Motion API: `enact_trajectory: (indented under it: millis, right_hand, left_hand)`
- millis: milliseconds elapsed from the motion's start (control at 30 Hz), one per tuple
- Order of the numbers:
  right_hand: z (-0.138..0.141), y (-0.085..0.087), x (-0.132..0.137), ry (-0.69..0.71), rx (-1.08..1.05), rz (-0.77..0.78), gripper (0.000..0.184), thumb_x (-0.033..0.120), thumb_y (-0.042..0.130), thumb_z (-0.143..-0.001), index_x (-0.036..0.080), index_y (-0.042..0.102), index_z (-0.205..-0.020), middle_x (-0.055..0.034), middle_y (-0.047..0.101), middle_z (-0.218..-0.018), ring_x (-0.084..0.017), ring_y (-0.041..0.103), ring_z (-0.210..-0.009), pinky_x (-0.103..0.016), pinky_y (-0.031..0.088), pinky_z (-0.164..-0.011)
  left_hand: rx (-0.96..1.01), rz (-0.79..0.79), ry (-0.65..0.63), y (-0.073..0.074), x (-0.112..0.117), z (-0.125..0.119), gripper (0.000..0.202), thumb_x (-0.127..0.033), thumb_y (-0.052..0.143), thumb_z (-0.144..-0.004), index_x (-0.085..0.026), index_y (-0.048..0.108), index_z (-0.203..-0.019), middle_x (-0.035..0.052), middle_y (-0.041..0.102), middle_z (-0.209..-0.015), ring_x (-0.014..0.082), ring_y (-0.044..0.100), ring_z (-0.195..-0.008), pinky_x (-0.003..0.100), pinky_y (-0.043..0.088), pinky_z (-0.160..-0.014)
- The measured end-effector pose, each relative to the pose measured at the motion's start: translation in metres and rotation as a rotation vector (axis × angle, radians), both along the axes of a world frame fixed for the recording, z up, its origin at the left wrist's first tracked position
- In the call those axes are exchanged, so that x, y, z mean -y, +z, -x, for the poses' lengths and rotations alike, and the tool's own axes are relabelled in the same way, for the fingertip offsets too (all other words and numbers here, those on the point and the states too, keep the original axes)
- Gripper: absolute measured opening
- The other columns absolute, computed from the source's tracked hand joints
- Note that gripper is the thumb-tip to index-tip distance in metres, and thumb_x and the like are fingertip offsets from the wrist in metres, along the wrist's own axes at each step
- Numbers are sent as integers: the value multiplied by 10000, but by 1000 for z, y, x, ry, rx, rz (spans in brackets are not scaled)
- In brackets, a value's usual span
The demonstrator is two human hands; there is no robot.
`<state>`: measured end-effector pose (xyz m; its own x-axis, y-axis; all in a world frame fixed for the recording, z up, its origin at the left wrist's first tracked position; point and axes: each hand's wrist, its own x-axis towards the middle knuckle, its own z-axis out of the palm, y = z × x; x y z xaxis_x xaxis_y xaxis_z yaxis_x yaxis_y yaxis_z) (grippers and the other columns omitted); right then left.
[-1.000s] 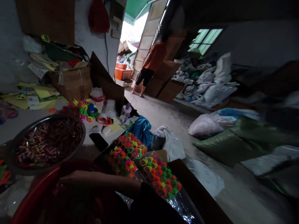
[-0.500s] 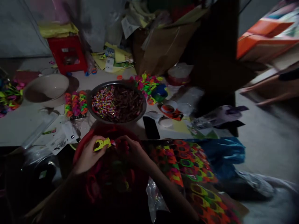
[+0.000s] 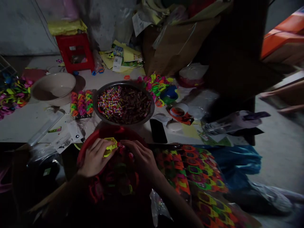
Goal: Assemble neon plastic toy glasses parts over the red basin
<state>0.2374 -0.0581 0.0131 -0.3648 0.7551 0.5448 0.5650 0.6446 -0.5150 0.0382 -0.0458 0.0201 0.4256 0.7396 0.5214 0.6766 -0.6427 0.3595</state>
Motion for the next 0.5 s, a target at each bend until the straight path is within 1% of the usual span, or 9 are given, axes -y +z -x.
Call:
enact_trajectory:
  millis: [133, 300, 400, 500]
  right_hand:
    - [2, 1, 4, -20, 103, -40, 330, 107, 416, -926, 149, 527, -1234, -104, 677, -1137, -198, 628, -969, -309, 538, -776]
    - [7, 8, 9, -41, 231, -152, 344, 133, 344, -959, 118, 492, -1269, -132, 671, -1129, -210, 622, -944, -306, 535, -754]
    - [9, 10, 8, -31, 303, -195, 324, 135, 338, -962, 106, 512, -1233, -137, 677, -1063, -206, 615, -873, -295, 527, -703]
    - [8, 8, 4, 15, 342, -189, 285, 133, 397, -940, 71, 540, -1178, -163, 661, -1028, -221, 592, -843, -309, 517, -671]
  left_hand:
    - [-94, -14, -30, -1, 3, 3, 197, -187, 574, -890, -171, 566, -1087, 51, 691, -939, 171, 614, -895, 270, 483, -800]
    - [-151, -48, -79, -1, 4, 7, 261, -170, 499, -912, -161, 562, -1165, 74, 694, -985, 198, 608, -921, 315, 487, -838]
    - [-188, -83, -106, -2, 2, 10, 279, -127, 464, -910, -151, 566, -1169, 77, 692, -968, 202, 604, -904, 320, 485, -834]
    - [-222, -93, -126, -5, 0, 13, 307, -108, 433, -917, -149, 564, -1191, 77, 689, -959, 201, 599, -899, 320, 479, -826]
